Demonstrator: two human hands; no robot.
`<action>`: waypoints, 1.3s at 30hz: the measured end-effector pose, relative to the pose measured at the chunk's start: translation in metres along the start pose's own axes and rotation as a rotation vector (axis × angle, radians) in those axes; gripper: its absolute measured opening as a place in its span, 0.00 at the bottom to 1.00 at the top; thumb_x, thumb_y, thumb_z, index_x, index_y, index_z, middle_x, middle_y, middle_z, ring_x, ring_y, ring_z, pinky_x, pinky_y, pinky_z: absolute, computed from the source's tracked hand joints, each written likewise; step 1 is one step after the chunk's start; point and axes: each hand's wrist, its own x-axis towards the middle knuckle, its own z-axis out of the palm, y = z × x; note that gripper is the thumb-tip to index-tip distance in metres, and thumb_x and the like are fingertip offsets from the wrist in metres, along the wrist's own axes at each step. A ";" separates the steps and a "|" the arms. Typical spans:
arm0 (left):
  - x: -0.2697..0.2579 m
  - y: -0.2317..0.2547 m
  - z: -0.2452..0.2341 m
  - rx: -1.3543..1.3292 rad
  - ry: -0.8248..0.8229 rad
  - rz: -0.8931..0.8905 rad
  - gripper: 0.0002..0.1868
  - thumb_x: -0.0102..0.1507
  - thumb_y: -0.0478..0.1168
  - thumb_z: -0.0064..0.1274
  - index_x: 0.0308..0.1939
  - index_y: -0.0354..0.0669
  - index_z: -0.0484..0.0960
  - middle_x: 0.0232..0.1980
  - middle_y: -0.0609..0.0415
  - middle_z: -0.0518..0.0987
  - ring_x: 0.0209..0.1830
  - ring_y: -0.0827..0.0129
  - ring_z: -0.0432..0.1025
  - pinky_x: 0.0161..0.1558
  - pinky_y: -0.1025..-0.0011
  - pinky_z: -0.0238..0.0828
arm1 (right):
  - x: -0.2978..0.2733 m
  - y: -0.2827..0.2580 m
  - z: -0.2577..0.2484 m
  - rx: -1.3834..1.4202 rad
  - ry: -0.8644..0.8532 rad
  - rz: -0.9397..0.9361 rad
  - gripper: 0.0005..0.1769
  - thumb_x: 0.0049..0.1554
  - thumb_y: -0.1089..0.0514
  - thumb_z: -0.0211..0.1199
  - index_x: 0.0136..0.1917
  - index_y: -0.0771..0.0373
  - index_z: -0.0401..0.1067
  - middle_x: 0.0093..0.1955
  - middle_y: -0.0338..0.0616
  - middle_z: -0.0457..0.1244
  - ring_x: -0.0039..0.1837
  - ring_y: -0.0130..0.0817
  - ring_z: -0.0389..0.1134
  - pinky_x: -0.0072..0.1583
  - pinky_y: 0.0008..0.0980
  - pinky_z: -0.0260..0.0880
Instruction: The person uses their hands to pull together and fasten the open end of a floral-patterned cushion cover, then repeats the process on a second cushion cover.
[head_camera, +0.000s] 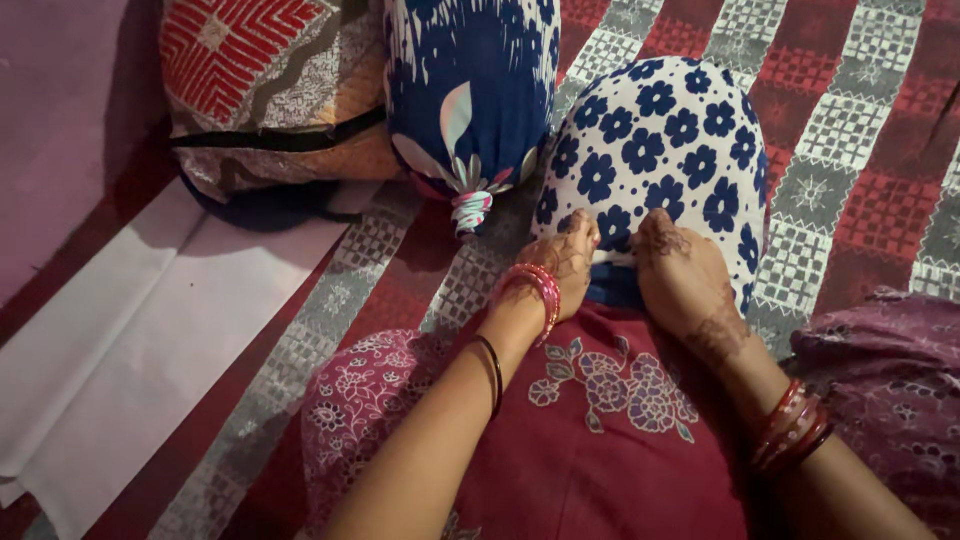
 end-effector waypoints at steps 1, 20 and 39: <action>-0.001 0.005 -0.005 0.011 -0.012 -0.029 0.17 0.72 0.48 0.34 0.56 0.43 0.70 0.44 0.39 0.83 0.47 0.42 0.77 0.48 0.47 0.71 | 0.000 -0.002 -0.001 -0.010 -0.026 0.016 0.12 0.67 0.54 0.51 0.50 0.64 0.69 0.36 0.60 0.66 0.40 0.64 0.68 0.44 0.59 0.65; -0.036 0.033 -0.052 0.067 -0.071 -0.228 0.17 0.64 0.52 0.48 0.44 0.44 0.82 0.45 0.40 0.83 0.46 0.44 0.78 0.48 0.50 0.74 | -0.002 -0.051 -0.026 0.034 -0.158 0.057 0.14 0.61 0.47 0.62 0.43 0.59 0.75 0.30 0.46 0.68 0.31 0.46 0.70 0.37 0.43 0.70; -0.010 -0.002 -0.028 -0.026 0.132 -0.130 0.09 0.67 0.46 0.49 0.43 0.45 0.78 0.46 0.49 0.82 0.47 0.49 0.77 0.45 0.53 0.74 | 0.003 -0.035 -0.004 0.027 0.223 -0.102 0.06 0.56 0.66 0.67 0.44 0.63 0.70 0.47 0.47 0.63 0.52 0.50 0.64 0.57 0.46 0.63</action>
